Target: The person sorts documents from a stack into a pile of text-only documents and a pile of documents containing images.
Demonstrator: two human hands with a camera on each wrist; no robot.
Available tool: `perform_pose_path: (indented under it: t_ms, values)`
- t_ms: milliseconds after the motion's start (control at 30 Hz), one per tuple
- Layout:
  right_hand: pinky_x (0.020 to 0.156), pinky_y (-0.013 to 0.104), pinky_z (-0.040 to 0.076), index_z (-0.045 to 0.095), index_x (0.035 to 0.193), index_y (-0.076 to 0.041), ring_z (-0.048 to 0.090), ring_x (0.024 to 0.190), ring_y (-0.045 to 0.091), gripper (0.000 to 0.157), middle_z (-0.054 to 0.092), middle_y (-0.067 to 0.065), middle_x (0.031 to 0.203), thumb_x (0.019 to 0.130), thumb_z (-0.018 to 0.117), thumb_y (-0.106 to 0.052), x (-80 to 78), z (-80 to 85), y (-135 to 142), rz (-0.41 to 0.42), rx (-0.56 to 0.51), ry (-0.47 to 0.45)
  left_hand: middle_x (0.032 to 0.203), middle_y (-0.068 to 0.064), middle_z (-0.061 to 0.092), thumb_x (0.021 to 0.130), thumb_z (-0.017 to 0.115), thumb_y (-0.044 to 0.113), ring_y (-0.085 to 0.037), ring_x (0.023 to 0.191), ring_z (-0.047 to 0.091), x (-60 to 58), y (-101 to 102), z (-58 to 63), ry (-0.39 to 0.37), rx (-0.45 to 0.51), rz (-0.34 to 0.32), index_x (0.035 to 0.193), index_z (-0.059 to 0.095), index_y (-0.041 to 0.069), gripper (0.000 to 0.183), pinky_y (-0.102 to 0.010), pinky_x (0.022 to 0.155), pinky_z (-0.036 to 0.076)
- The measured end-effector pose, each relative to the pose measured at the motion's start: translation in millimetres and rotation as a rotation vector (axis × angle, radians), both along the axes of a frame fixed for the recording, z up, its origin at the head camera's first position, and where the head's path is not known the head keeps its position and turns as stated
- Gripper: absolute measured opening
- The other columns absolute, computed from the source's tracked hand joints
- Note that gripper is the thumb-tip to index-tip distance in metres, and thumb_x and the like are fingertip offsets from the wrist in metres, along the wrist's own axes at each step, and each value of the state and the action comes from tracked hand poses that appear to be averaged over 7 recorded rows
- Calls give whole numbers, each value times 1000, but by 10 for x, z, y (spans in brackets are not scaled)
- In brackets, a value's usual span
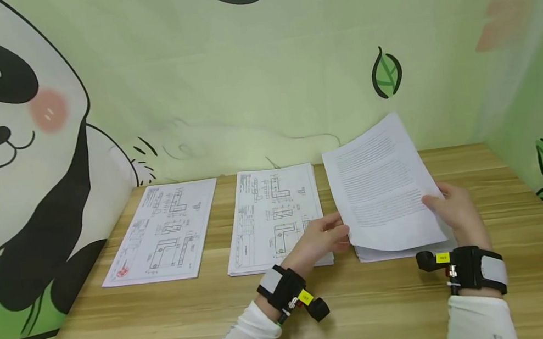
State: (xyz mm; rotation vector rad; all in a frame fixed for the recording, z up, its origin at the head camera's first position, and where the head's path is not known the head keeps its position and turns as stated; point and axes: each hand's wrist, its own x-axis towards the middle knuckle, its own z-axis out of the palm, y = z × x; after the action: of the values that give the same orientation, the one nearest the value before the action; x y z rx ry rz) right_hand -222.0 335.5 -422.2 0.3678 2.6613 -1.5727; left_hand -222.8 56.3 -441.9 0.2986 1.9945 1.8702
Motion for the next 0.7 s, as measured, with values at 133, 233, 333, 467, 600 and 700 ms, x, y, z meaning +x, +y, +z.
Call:
perform_pose_path:
  t_ms: [133,233,333,467,600,700]
  values:
    - [92,64,29,18,146,3,32,120,49,72,30,39,142,93,49,-36,-20,-72,44,-10,22,-5,115,-10,66,89,58,23,-19,93,68,33,28,-41,-8,-54,-34,137,45,2,54,-39,88,55]
    - [87,58,34,21,145,6,36,116,48,71,32,40,139,93,50,-32,-40,-111,56,-22,62,-4,117,-12,66,89,58,25,-19,94,68,47,37,-44,-10,-86,-23,135,48,4,52,-39,90,54]
    - [84,57,36,26,141,12,40,112,50,68,35,42,135,91,53,-26,-53,-141,58,-40,131,7,124,-10,64,90,58,28,-21,96,68,57,39,-44,-21,-124,2,133,52,8,49,-39,91,53]
    - [86,61,34,34,136,16,40,110,53,62,37,45,131,89,55,-20,-56,-171,57,-75,230,25,124,-7,64,89,57,31,-21,96,69,72,38,-47,-19,-185,10,131,55,12,46,-33,74,53]
    - [82,58,37,42,133,12,43,109,52,56,41,44,128,88,57,-18,-55,-210,54,-128,289,56,103,-7,70,90,56,30,-18,81,65,100,30,-29,32,-229,-6,131,55,11,46,-25,54,41]
    - [71,49,38,47,131,9,47,102,49,52,48,40,122,87,58,-15,-53,-232,51,-171,334,84,93,-8,68,90,56,30,-18,73,59,113,27,-23,61,-248,-8,131,55,10,46,-24,52,39]
